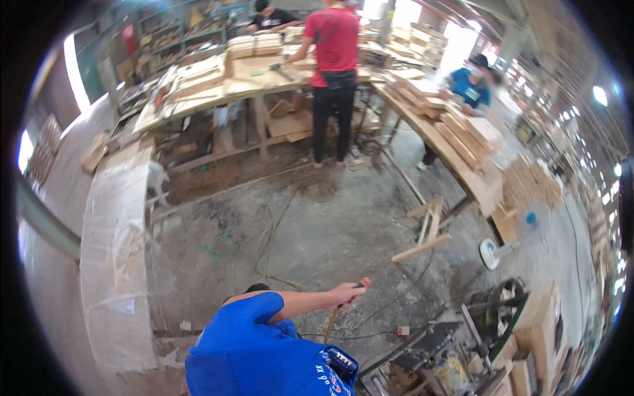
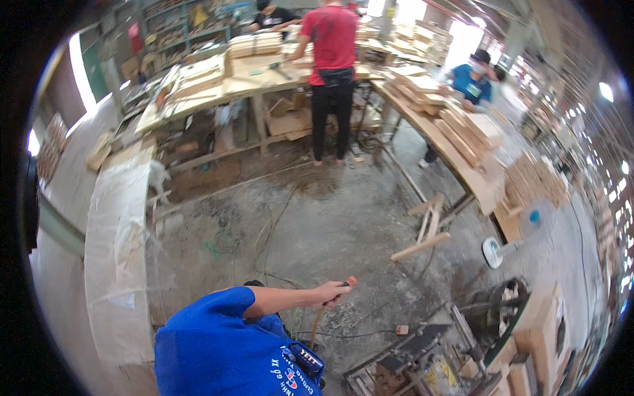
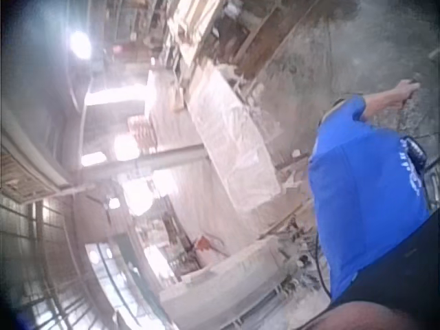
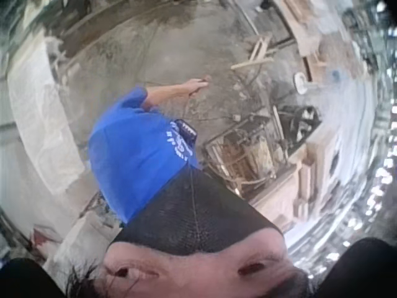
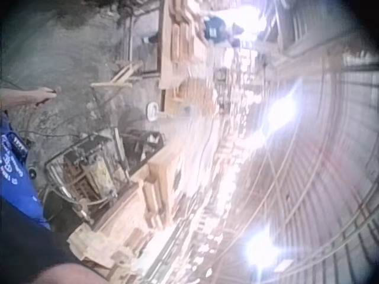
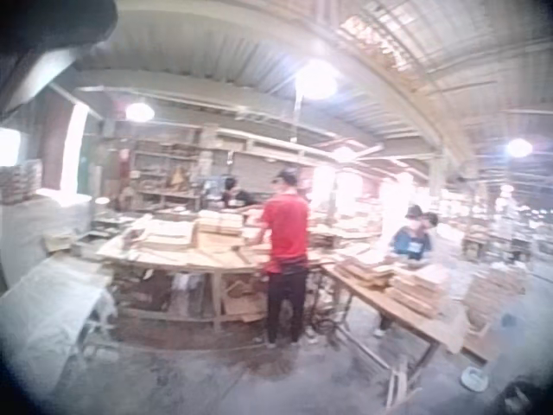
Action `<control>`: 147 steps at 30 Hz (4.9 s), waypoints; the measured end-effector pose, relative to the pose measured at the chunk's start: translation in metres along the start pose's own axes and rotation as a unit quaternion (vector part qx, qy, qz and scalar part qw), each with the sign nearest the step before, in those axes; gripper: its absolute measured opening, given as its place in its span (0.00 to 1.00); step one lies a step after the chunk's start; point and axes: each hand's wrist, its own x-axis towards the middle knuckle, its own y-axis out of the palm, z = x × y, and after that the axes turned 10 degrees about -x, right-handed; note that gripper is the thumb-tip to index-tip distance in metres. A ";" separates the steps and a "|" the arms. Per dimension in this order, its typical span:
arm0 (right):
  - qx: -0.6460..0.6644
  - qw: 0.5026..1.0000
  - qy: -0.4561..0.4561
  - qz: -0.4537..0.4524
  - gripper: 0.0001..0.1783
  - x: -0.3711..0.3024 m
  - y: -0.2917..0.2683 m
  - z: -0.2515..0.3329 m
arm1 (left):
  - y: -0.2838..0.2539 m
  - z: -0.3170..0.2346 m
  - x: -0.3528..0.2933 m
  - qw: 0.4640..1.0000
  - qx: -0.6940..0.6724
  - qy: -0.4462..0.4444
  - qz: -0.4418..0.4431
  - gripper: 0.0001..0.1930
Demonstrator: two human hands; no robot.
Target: The person assembles a wooden chair frame on a workbench in a factory. They use a power drill to secure wooden slats to the frame, then remove the completed frame and place it aside. The person then picks up a small white object from the table.
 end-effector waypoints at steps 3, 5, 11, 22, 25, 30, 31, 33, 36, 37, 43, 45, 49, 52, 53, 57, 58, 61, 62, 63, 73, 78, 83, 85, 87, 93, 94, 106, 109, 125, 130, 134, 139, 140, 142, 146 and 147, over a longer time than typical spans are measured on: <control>0.125 0.991 -0.036 0.012 0.24 -0.031 0.046 0.088 | -0.021 -0.026 -0.036 0.987 0.086 0.118 0.063 0.19; 0.209 0.976 -0.056 0.014 0.25 -0.052 0.067 0.144 | -0.050 -0.041 -0.052 0.972 0.123 0.159 0.122 0.22; 0.429 0.896 -0.110 0.004 0.26 -0.144 0.107 0.300 | -0.131 -0.114 -0.148 0.903 0.140 0.327 0.240 0.20; 0.776 0.403 -0.135 0.467 0.28 -0.312 0.254 0.597 | -0.335 -0.225 -0.333 0.885 0.131 0.443 0.061 0.14; 0.744 0.381 -0.109 0.538 0.29 -0.335 0.311 0.652 | -0.387 -0.246 -0.345 0.894 0.115 0.432 -0.005 0.16; 0.725 0.283 -0.156 0.609 0.31 -0.357 0.426 0.730 | -0.468 -0.284 -0.320 0.880 0.138 0.447 -0.084 0.18; 0.722 0.275 -0.163 0.614 0.31 -0.355 0.449 0.746 | -0.484 -0.300 -0.311 0.875 0.146 0.454 -0.091 0.19; 0.718 0.287 -0.154 0.615 0.32 -0.353 0.489 0.772 | -0.512 -0.331 -0.292 0.875 0.136 0.450 -0.116 0.19; 0.700 0.294 -0.139 0.636 0.31 -0.352 0.542 0.817 | -0.543 -0.375 -0.260 0.885 0.121 0.418 -0.162 0.18; 0.705 0.259 -0.116 0.650 0.31 -0.354 0.550 0.835 | -0.550 -0.390 -0.249 0.886 0.139 0.407 -0.172 0.17; 0.630 0.271 -0.102 0.721 0.33 -0.380 0.626 0.913 | -0.606 -0.457 -0.227 0.928 0.062 0.311 -0.197 0.16; 0.602 0.301 -0.066 0.737 0.34 -0.400 0.654 0.926 | -0.631 -0.456 -0.211 0.930 0.006 0.324 -0.173 0.18; 0.571 0.408 -0.033 0.711 0.34 -0.437 0.716 0.969 | -0.700 -0.485 -0.217 0.911 -0.040 0.351 -0.212 0.18; 0.472 0.512 -0.048 0.716 0.30 -0.463 0.773 1.018 | -0.764 -0.517 -0.222 0.867 0.040 0.380 -0.320 0.18; 0.432 0.526 -0.027 0.732 0.29 -0.472 0.794 1.032 | -0.789 -0.529 -0.232 0.880 0.078 0.366 -0.291 0.19; 0.328 0.455 0.100 0.822 0.32 -0.516 0.879 1.077 | -0.900 -0.566 -0.260 0.655 0.446 0.482 -0.373 0.25; 0.294 0.385 0.159 0.860 0.33 -0.523 0.891 1.080 | -0.927 -0.576 -0.266 0.576 0.516 0.496 -0.396 0.30; 0.165 0.397 0.171 0.887 0.38 -0.579 0.907 1.086 | -1.011 -0.597 -0.275 0.439 0.707 0.374 -0.409 0.34; 0.091 0.406 0.123 0.901 0.38 -0.594 0.899 1.093 | -1.026 -0.604 -0.280 0.488 0.668 0.418 -0.375 0.32; 0.065 0.295 0.124 0.945 0.39 -0.603 0.900 1.097 | -1.041 -0.608 -0.283 0.478 0.676 0.437 -0.351 0.31; 0.018 0.239 -0.656 0.716 0.29 -0.600 1.026 1.153 | -1.107 -0.601 -0.284 0.705 0.598 0.166 -0.344 0.21; 0.059 0.069 -0.427 0.900 0.21 -0.525 0.991 1.237 | -1.138 -0.602 -0.279 0.851 0.265 0.098 -0.442 0.26; 0.031 0.357 -0.426 0.831 0.24 -0.561 1.007 1.219 | -1.169 -0.670 -0.242 0.928 0.027 0.135 -0.347 0.29; 0.209 0.459 -0.181 0.845 0.39 -0.592 1.031 1.214 | -1.177 -0.707 -0.232 0.937 0.013 0.221 -0.270 0.29; 0.461 0.452 -0.086 0.759 0.46 -0.612 1.035 1.241 | -1.181 -0.736 -0.214 0.945 0.059 0.260 -0.189 0.26; 0.581 0.482 -0.213 0.620 0.31 -0.608 1.069 1.267 | -1.292 -0.814 -0.194 0.857 0.360 0.367 -0.018 0.29; 0.549 0.527 -0.234 0.605 0.31 -0.603 1.080 1.261 | -1.311 -0.857 -0.206 0.941 0.252 0.215 -0.065 0.31; 0.485 0.610 -0.205 0.592 0.30 -0.599 1.133 1.250 | -1.532 -0.899 -0.149 0.616 0.582 0.110 -0.519 0.36; 0.464 0.602 -0.224 0.610 0.32 -0.601 1.126 1.259 | -1.535 -0.900 -0.146 0.602 0.599 0.092 -0.520 0.32; 0.362 0.445 -0.394 0.718 0.24 -0.610 1.145 1.296 | -1.614 -0.996 -0.126 0.635 0.521 0.138 -0.553 0.29; 0.355 0.463 -0.398 0.708 0.24 -0.612 1.144 1.291 | -1.610 -1.001 -0.093 0.650 0.515 0.073 -0.554 0.38; 0.388 0.477 -0.374 0.694 0.23 -0.614 1.145 1.286 | -1.614 -0.998 -0.094 0.634 0.522 0.096 -0.563 0.39; 0.391 0.481 -0.364 0.695 0.22 -0.615 1.144 1.284 | -1.618 -1.003 -0.104 0.668 0.528 0.075 -0.519 0.41; 0.391 0.481 -0.363 0.695 0.22 -0.614 1.143 1.284 | -1.619 -1.004 -0.106 0.676 0.527 0.066 -0.512 0.42; 0.395 0.482 -0.361 0.694 0.22 -0.613 1.141 1.282 | -1.619 -1.003 -0.107 0.678 0.509 0.073 -0.525 0.43; 0.407 0.490 -0.364 0.680 0.22 -0.611 1.139 1.280 | -1.615 -1.006 -0.105 0.688 0.482 0.081 -0.536 0.43; 0.411 0.495 -0.364 0.674 0.22 -0.612 1.139 1.280 | -1.614 -1.008 -0.103 0.685 0.481 0.086 -0.541 0.43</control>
